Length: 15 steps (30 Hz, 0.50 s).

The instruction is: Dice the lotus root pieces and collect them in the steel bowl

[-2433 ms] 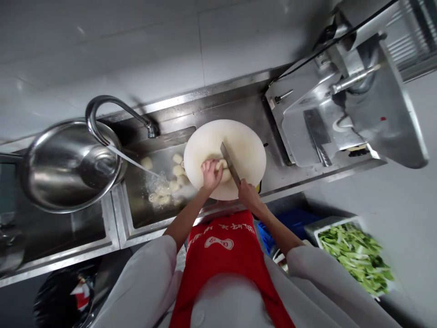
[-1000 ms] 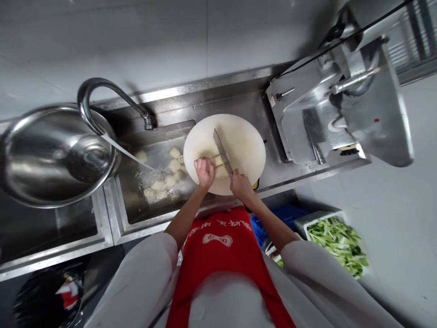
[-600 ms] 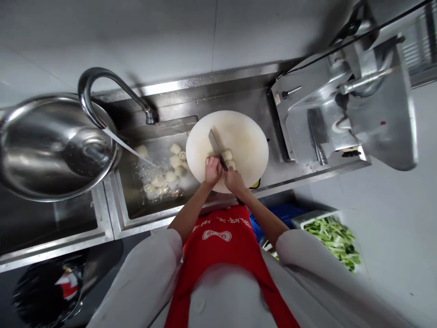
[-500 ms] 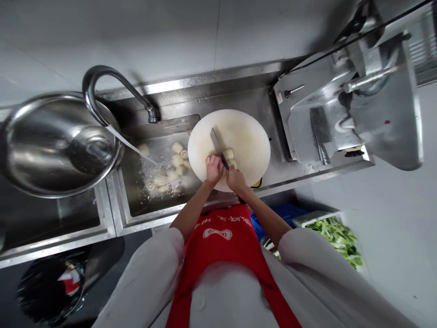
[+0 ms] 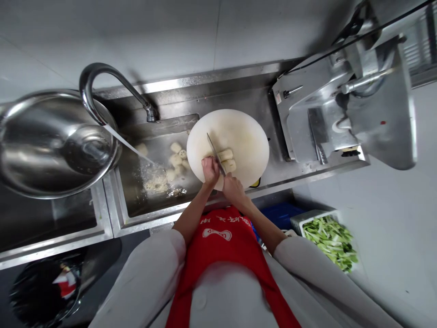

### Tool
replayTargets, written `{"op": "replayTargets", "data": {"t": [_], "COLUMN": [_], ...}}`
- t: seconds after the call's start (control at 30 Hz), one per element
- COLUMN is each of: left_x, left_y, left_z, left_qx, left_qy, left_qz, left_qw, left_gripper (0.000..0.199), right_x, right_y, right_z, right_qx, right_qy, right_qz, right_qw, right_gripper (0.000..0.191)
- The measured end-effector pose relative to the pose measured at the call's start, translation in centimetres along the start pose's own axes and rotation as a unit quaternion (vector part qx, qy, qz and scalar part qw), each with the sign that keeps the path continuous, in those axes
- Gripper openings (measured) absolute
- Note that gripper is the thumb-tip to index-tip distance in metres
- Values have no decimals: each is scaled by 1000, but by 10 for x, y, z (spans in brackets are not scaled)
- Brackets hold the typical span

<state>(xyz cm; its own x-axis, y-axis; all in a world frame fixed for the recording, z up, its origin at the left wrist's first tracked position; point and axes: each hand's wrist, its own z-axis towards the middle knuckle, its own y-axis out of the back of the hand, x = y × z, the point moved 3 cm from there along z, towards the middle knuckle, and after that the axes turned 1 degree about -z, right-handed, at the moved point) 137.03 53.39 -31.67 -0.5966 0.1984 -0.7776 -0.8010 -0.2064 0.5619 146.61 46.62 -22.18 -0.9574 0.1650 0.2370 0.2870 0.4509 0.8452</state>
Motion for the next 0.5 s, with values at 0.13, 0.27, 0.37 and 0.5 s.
{"op": "replayTargets", "data": {"t": [0.13, 0.27, 0.37, 0.5], "left_x": [4, -4, -21, -56], "left_y": [1, 11, 19, 3], "left_z": [-1, 2, 8, 17], "left_qx": [-12, -11, -10, 144], "left_qy": [-23, 0, 9, -61], "left_qz": [-20, -6, 30, 157], "left_qw": [999, 1000, 999, 975], "left_gripper": [38, 40, 40, 64], "right_x": [-1, -20, -66, -152], "right_y": [-5, 9, 22, 0], "right_z": [23, 25, 11, -13], "right_qx": [-1, -40, -105, -70], "right_qy": [19, 58, 45, -38], "right_qz": [19, 53, 152, 395], "right_qw": [1000, 996, 982, 915], "right_gripper": [29, 29, 28, 31]}}
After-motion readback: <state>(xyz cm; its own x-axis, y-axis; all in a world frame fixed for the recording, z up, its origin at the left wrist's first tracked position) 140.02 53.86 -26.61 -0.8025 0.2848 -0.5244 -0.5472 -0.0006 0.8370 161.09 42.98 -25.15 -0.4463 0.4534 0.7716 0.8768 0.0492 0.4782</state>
